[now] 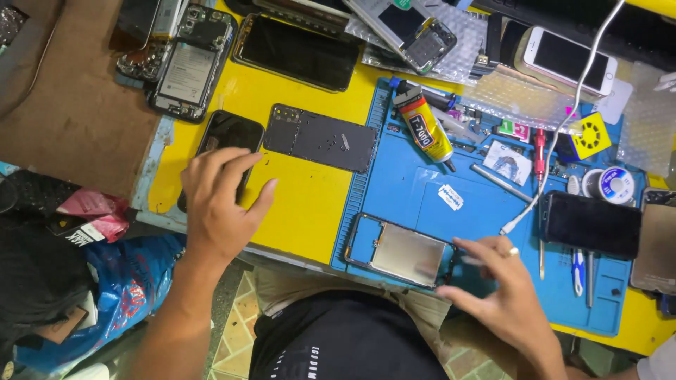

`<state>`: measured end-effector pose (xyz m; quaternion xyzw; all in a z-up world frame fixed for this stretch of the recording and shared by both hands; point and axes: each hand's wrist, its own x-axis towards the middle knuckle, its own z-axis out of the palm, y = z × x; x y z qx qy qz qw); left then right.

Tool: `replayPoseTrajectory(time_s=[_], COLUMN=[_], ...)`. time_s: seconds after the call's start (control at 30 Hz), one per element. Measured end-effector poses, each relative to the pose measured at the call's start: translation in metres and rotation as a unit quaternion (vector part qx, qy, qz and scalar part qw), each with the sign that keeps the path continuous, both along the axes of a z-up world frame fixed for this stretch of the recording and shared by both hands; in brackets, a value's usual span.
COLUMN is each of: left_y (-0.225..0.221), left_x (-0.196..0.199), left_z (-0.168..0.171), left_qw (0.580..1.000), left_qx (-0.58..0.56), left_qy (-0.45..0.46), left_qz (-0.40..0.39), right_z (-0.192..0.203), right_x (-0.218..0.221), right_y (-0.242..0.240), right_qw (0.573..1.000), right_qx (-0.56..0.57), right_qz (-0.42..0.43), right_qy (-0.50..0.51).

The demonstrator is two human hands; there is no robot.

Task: The person applies adhesive to a smartphone frame and uses tweezers to place a small component. They then handle a light blue smartphone, using a tool to pry open the back cover and a heat gun to warm the edges. Finally, they use a plastic card to separate the back cover from the phone body.

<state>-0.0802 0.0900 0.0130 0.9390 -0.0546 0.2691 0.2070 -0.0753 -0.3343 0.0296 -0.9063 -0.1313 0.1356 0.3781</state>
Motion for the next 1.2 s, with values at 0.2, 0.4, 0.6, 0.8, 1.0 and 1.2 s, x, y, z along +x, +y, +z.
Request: replayPoseTrajectory(time_s=[0.2,0.4,0.6,0.8,1.0,1.2], left_y=[-0.005,-0.033,-0.033,-0.029,-0.026,0.0], left_x=[-0.013,-0.014,-0.016,-0.021,-0.026,-0.02], left_z=[-0.017,-0.027,-0.027,-0.033,-0.031,-0.008], left_qw=[0.997,0.992,0.986,0.978,0.975,0.982], left_qx=[-0.02,-0.039,-0.054,-0.034,-0.074,-0.063], left_qy=[-0.049,-0.121,-0.155,-0.201,-0.201,-0.012], left_qz=[0.057,0.024,0.037,0.041,0.052,0.18], right_z=[-0.009,-0.012,-0.013,-0.014,-0.001,0.016], right_x=[0.011,0.015,0.021,0.024,0.034,0.077], right_y=[0.014,0.016,0.013,0.014,0.017,0.058], right_qw=[0.972,0.966,0.965,0.95,0.954,0.957], right_qx=[-0.166,-0.198,-0.206,-0.229,-0.208,-0.204], right_qz=[0.148,0.161,0.163,0.194,0.188,0.177], right_qy=[-0.072,-0.049,-0.013,-0.083,-0.104,-0.11])
